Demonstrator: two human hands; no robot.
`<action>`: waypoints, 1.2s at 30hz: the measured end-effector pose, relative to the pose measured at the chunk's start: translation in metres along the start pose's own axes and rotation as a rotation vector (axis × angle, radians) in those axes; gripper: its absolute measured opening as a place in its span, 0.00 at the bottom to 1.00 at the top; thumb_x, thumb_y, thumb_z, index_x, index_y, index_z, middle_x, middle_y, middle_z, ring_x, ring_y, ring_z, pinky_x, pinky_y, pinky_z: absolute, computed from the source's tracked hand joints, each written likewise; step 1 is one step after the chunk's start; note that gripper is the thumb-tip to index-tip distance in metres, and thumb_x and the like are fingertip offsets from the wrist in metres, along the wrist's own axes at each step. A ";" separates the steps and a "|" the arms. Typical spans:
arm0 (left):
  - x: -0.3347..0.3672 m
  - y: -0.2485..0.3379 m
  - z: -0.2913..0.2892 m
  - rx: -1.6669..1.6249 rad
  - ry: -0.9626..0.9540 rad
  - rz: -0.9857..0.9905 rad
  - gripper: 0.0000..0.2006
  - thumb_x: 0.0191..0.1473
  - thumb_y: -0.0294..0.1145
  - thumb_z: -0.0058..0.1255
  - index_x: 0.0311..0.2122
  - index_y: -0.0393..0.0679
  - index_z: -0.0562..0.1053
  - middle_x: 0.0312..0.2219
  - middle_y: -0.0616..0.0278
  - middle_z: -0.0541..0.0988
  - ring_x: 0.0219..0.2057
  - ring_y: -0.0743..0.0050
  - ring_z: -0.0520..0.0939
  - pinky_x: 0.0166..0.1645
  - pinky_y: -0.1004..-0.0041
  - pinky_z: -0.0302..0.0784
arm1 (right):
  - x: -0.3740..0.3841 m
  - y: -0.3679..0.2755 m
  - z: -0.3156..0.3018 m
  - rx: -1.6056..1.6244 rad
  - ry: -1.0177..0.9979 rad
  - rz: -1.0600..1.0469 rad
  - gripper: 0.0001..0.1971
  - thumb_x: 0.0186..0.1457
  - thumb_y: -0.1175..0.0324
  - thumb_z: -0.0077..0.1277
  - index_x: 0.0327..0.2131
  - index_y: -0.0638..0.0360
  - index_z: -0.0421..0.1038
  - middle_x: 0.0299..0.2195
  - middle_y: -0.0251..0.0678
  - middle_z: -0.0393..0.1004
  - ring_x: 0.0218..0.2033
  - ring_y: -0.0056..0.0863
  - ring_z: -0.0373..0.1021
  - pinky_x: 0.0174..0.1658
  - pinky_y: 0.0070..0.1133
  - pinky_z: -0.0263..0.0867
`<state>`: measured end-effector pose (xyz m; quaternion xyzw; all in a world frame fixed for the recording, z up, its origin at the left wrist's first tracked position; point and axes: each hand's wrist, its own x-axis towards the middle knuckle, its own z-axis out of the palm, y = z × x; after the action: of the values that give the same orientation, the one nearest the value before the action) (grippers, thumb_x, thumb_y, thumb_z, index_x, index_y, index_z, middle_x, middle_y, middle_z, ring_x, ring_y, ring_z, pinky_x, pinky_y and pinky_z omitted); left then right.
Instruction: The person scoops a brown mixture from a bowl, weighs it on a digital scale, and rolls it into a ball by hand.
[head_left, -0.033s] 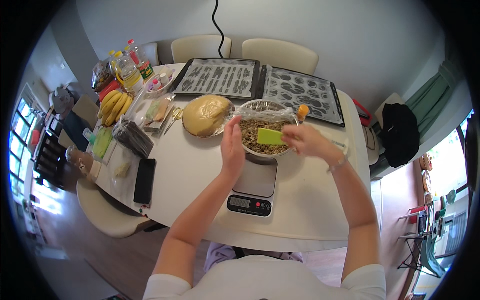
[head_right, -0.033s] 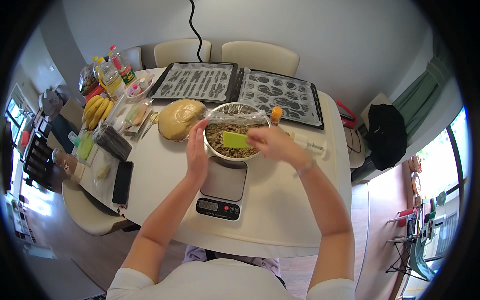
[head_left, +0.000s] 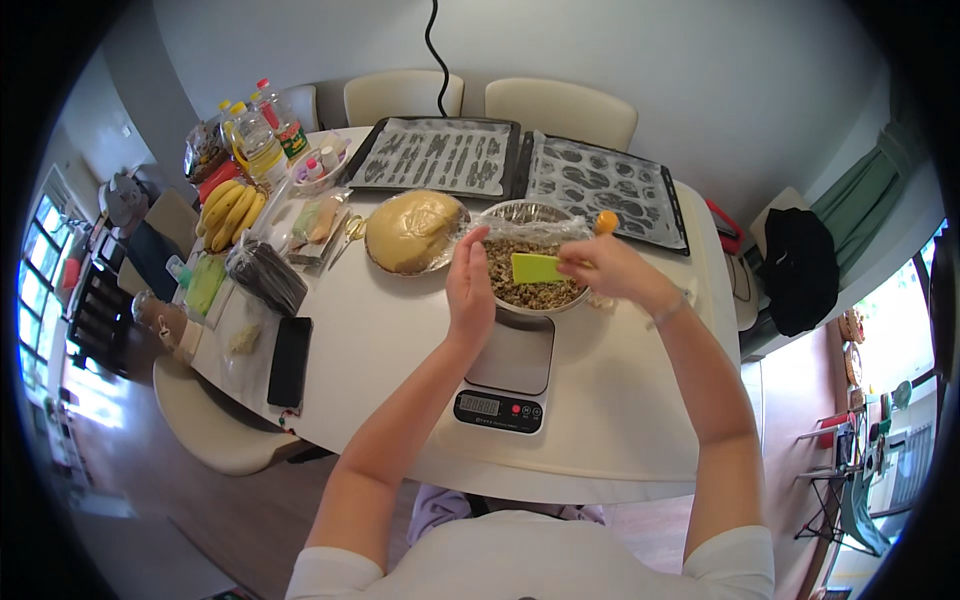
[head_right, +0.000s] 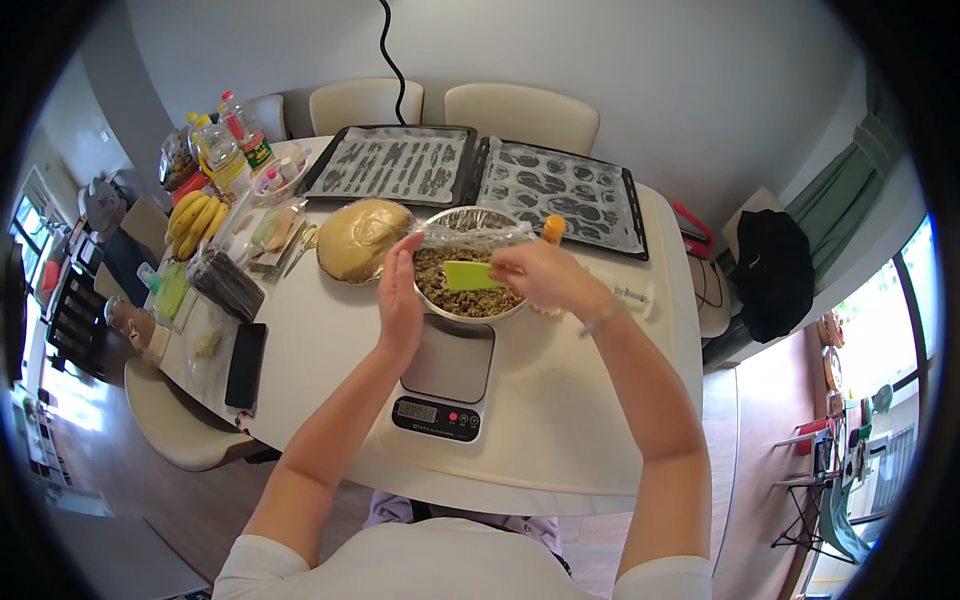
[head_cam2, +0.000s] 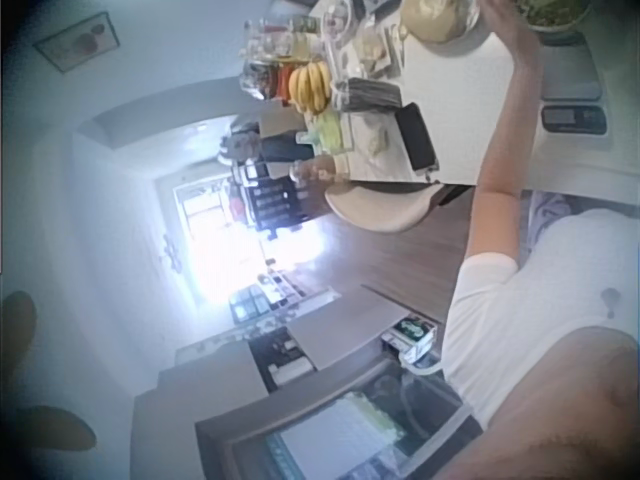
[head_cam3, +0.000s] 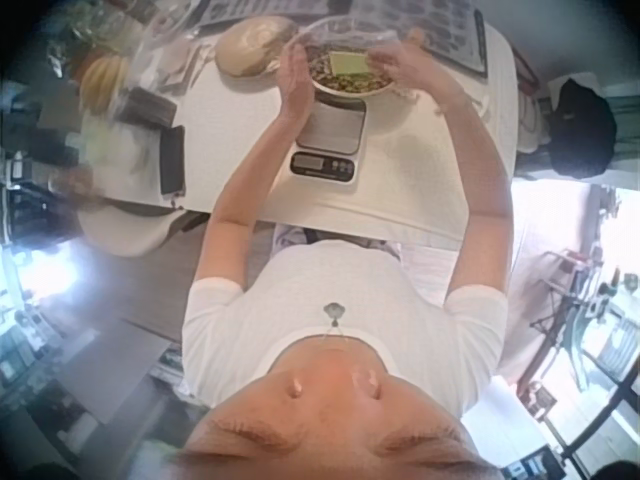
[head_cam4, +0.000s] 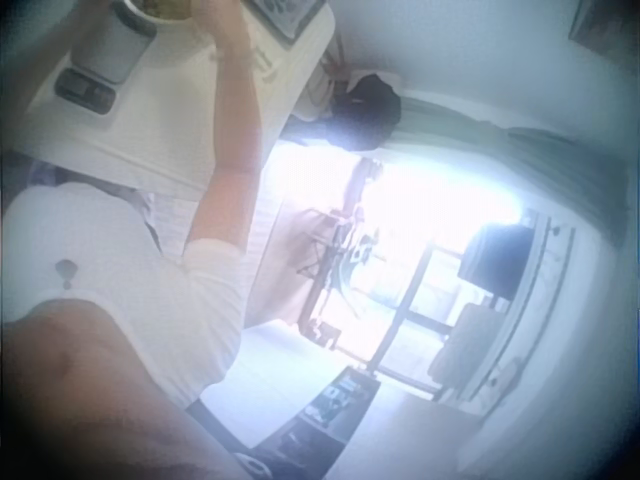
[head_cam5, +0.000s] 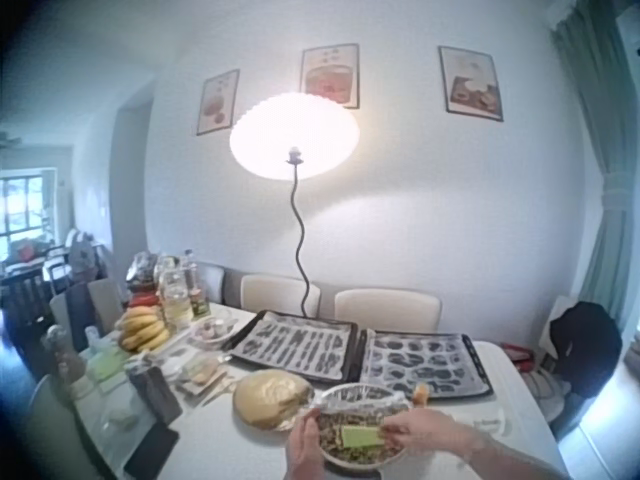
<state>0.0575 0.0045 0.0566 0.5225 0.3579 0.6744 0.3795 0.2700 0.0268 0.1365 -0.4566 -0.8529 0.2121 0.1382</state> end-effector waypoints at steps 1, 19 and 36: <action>0.009 -0.008 0.005 0.034 0.019 0.036 0.20 0.66 0.38 0.32 0.53 0.34 0.66 0.49 0.55 0.72 0.53 0.70 0.69 0.58 0.72 0.61 | 0.017 0.002 -0.001 -0.200 0.082 -0.132 0.11 0.57 0.60 0.50 0.27 0.56 0.75 0.20 0.37 0.74 0.25 0.35 0.72 0.28 0.31 0.66; 0.017 -0.043 0.013 0.596 0.010 0.202 0.19 0.63 0.37 0.37 0.52 0.38 0.69 0.51 0.53 0.74 0.58 0.50 0.68 0.63 0.59 0.58 | 0.105 0.029 -0.008 -0.339 -0.303 -0.068 0.15 0.49 0.56 0.54 0.23 0.58 0.76 0.17 0.38 0.73 0.22 0.38 0.71 0.28 0.31 0.64; 0.018 -0.039 0.013 0.651 -0.073 0.109 0.20 0.63 0.38 0.36 0.53 0.39 0.70 0.50 0.51 0.75 0.55 0.52 0.71 0.62 0.61 0.59 | 0.116 0.033 0.018 -0.125 -0.405 -0.112 0.18 0.50 0.54 0.54 0.30 0.63 0.77 0.21 0.44 0.75 0.24 0.37 0.72 0.31 0.29 0.66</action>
<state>0.0731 0.0391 0.0324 0.6584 0.5124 0.5249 0.1687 0.2227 0.1361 0.1101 -0.3643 -0.8988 0.2382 -0.0529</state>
